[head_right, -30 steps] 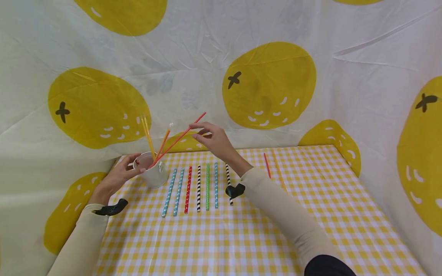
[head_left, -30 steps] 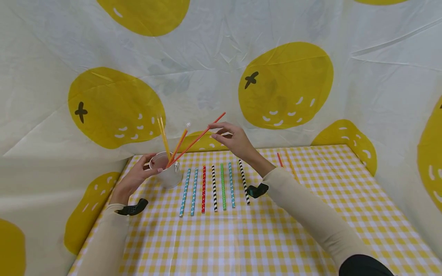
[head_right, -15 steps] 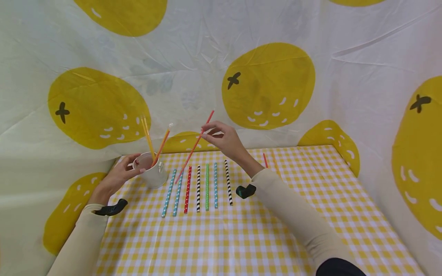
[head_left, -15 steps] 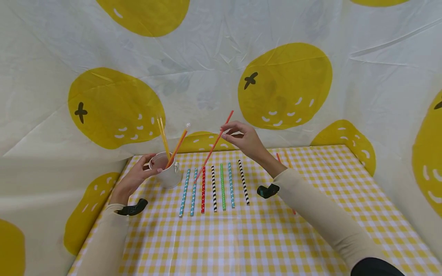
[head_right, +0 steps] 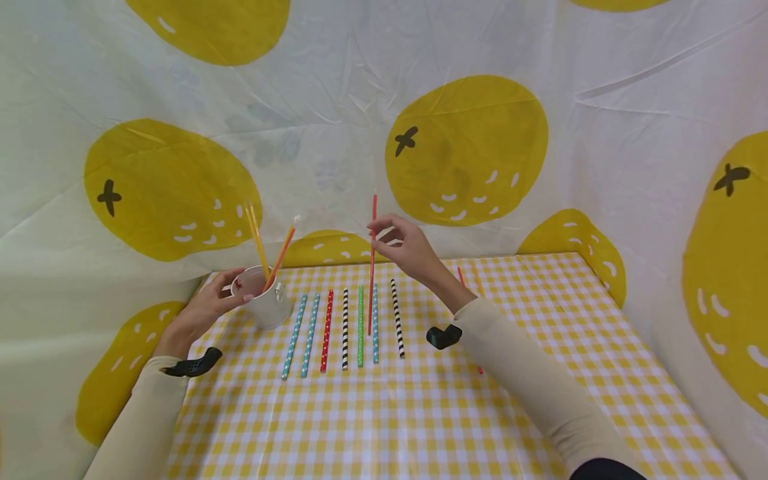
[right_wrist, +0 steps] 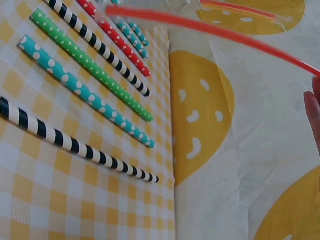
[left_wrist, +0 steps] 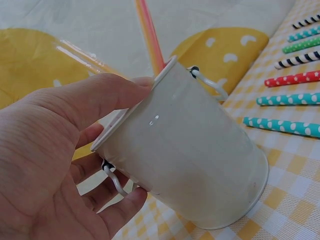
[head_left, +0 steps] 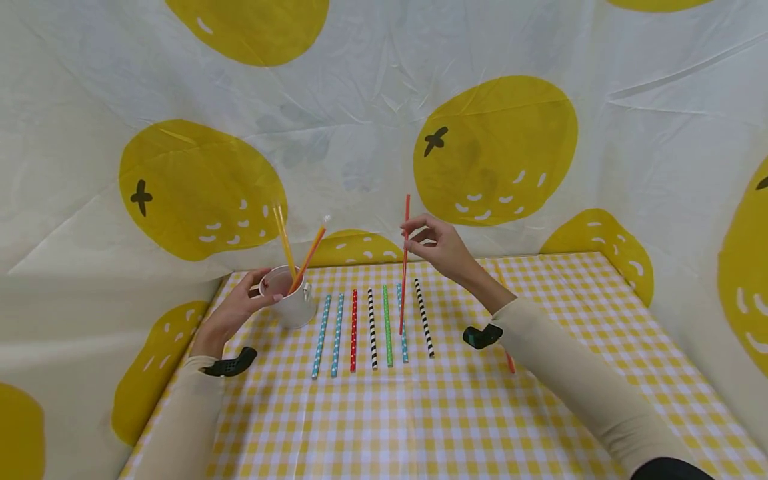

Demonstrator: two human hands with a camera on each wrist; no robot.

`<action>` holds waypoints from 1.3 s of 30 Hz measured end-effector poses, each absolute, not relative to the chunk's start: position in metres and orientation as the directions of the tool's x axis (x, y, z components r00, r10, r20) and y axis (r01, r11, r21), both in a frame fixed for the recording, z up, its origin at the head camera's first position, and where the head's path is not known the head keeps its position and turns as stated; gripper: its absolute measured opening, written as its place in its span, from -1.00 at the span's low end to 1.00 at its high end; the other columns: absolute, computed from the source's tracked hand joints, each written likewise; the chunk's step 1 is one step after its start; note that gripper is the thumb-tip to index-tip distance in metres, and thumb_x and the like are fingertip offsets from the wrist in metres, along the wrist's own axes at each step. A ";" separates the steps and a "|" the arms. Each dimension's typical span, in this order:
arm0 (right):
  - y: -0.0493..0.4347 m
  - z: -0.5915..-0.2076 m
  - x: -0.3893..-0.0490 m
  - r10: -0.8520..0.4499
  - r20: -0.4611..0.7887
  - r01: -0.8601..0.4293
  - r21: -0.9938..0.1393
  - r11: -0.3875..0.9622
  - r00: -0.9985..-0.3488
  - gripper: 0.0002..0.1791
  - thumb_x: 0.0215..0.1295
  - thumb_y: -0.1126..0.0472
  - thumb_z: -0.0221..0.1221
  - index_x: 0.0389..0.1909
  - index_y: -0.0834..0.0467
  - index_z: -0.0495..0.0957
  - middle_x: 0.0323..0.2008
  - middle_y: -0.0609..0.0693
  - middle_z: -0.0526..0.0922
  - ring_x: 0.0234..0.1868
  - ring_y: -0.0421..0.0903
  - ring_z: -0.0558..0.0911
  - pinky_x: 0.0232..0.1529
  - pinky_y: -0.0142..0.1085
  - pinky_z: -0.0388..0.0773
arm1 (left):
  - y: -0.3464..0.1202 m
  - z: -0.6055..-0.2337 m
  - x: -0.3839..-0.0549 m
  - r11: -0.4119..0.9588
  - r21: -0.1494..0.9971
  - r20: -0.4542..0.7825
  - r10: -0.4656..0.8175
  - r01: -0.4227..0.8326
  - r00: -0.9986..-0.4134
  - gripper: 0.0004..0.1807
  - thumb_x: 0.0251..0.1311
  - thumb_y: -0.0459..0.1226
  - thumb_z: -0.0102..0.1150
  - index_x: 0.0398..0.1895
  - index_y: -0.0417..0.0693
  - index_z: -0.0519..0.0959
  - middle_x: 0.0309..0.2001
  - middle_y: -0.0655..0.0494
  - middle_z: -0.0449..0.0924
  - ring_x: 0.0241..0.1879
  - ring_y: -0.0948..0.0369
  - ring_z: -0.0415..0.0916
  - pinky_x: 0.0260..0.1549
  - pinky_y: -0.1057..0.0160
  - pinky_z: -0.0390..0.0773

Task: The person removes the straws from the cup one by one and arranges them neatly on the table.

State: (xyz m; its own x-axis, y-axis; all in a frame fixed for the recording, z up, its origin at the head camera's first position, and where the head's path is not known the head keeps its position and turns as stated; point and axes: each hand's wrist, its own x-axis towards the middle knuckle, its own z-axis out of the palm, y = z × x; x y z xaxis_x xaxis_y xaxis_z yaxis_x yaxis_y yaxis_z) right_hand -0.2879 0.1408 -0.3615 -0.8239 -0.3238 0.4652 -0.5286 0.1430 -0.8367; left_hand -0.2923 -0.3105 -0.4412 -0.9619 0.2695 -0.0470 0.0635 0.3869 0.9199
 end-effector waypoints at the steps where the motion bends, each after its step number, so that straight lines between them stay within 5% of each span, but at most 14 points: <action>1: 0.143 -0.362 -0.288 -0.329 0.459 -0.525 -0.838 0.146 -0.825 -0.71 0.37 0.42 0.24 0.08 0.29 0.57 0.10 0.22 0.60 -0.06 0.27 0.63 -0.13 -0.31 0.64 | -0.311 -0.441 -0.292 0.385 0.921 -0.047 0.270 0.063 -0.962 -0.07 0.35 -0.14 0.32 0.61 -0.09 -0.02 0.52 -0.17 0.00 0.45 -0.22 0.10 0.31 -0.16 0.22; 16: 0.183 -0.381 -0.286 -0.329 0.417 -0.496 -0.842 0.209 -0.847 -0.73 0.42 0.44 0.17 0.10 0.35 0.57 0.05 0.25 0.63 -0.13 0.13 0.67 -0.13 -0.13 0.67 | -0.312 -0.442 -0.291 0.389 0.919 -0.048 0.264 0.061 -0.963 -0.08 0.35 -0.15 0.32 0.60 -0.09 0.00 0.51 -0.17 0.01 0.45 -0.22 0.09 0.29 -0.14 0.22; 21: 0.201 -0.394 -0.296 -0.324 0.397 -0.477 -0.851 0.220 -0.859 -0.68 0.43 0.37 0.21 0.16 0.27 0.57 0.08 0.21 0.64 -0.08 0.24 0.64 -0.15 -0.20 0.68 | -0.312 -0.442 -0.291 0.390 0.918 -0.041 0.270 0.070 -0.962 -0.09 0.35 -0.15 0.31 0.60 -0.09 0.01 0.53 -0.16 -0.01 0.46 -0.22 0.08 0.29 -0.15 0.22; 29: 0.230 -0.396 -0.296 -0.351 0.282 -0.386 -0.881 0.275 -0.893 -0.61 0.45 0.29 0.22 0.26 0.14 0.52 0.18 0.12 0.58 -0.02 0.12 0.65 -0.07 -0.21 0.67 | -0.311 -0.441 -0.289 0.380 0.923 -0.049 0.281 0.064 -0.958 -0.05 0.36 -0.12 0.30 0.64 -0.01 -0.06 0.60 -0.10 -0.17 0.53 -0.25 -0.07 0.36 -0.30 0.10; 39: 0.265 -0.397 -0.296 -0.339 0.185 -0.299 -0.898 0.323 -0.922 -0.49 0.45 0.21 0.23 0.37 0.17 0.43 0.29 0.10 0.47 0.04 0.00 0.62 0.00 -0.32 0.61 | -0.313 -0.442 -0.290 0.401 0.913 -0.048 0.280 0.071 -0.959 -0.07 0.36 -0.07 0.30 0.64 0.04 -0.03 0.58 -0.09 -0.11 0.48 -0.19 0.03 0.32 -0.23 0.17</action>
